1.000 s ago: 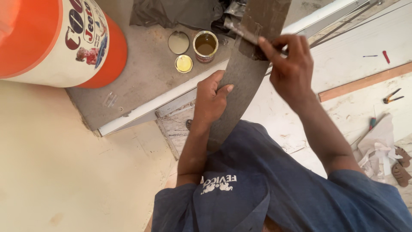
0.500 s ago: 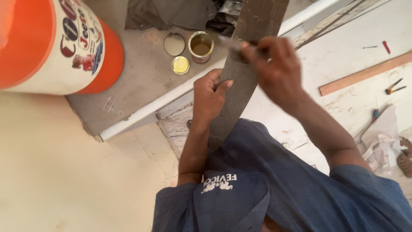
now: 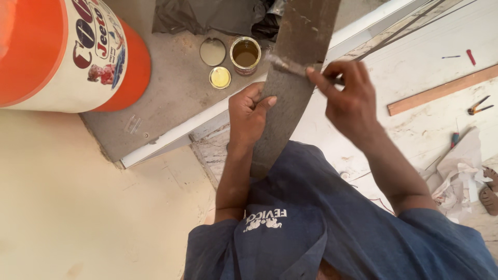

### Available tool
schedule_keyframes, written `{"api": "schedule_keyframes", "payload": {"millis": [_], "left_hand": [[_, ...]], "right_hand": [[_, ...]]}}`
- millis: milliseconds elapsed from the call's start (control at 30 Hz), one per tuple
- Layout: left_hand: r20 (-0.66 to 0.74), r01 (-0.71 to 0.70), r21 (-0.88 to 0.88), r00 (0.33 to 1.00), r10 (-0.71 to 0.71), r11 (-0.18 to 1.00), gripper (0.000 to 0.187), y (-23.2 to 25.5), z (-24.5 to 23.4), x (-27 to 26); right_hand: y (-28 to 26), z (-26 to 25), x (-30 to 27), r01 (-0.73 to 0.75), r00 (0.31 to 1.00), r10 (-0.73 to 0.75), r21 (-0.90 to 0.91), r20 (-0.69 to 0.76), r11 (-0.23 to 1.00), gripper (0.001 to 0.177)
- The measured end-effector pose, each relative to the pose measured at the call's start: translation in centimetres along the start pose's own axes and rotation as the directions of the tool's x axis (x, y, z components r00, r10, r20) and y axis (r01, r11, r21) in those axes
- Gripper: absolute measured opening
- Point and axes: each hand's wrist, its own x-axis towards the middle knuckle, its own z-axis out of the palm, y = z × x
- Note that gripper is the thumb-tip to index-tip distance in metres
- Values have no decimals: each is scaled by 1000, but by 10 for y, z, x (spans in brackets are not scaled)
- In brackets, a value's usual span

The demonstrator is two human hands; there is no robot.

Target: The person applies adhesive to a long grey strip of material by hand using a small applicator tool, dipping it into a can of glue multiple times.

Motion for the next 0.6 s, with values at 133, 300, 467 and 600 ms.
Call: {"api": "schedule_keyframes", "payload": {"millis": [133, 300, 467, 600], "left_hand": [[14, 82, -174, 997, -81, 981, 26, 5, -2, 5], [25, 94, -136, 996, -91, 986, 29, 9, -5, 6], [47, 31, -243, 999, -20, 969, 26, 10, -9, 12], [12, 40, -224, 999, -38, 974, 26, 12, -15, 14]], "right_hand": [[-11, -4, -5, -22, 1000, 21, 91, 21, 996, 37], [19, -8, 19, -68, 974, 57, -41, -219, 997, 38], [-4, 7, 3, -12, 981, -34, -238, -191, 971, 38], [-6, -9, -16, -17, 979, 3, -65, -202, 998, 29]]}}
